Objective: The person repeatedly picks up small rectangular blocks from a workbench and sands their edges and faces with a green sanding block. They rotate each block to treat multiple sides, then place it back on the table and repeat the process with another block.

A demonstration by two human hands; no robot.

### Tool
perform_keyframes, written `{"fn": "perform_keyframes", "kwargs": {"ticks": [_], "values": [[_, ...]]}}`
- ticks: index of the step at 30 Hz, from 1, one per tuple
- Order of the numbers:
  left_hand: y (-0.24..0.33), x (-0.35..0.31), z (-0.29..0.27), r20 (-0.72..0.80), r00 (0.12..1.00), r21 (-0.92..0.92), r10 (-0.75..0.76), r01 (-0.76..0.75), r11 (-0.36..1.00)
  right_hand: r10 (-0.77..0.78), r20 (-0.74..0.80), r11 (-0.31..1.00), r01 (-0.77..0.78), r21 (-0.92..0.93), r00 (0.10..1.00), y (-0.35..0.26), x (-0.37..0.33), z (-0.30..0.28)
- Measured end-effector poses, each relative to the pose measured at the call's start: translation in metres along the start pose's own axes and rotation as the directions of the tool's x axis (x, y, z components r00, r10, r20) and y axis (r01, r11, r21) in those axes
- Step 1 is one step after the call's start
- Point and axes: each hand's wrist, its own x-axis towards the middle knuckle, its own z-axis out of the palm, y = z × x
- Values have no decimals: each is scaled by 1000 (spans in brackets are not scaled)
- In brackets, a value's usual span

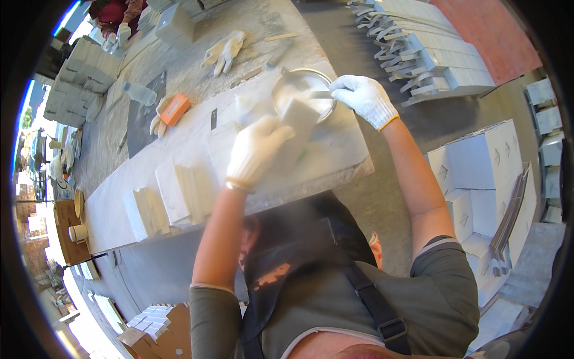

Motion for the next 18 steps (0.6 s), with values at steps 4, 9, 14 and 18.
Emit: {"fn": "perform_keyframes", "kwargs": {"ticks": [4,9,14,18], "values": [[-8,4,5,9,1000,-1,3,-3,1000,90,53,972,-99,214,995,6,8,10],[-12,4,9,23,1000,-4,-4,4,1000,188,126,932,-217,289,974,10,11,20],[-13,6,11,5,1000,-41,-1,1,999,239,179,833,-296,468,955,1,8,14],[-14,5,13,-19,1000,-76,0,-1,997,295,165,740,-334,584,941,-15,-1,-1]]}}
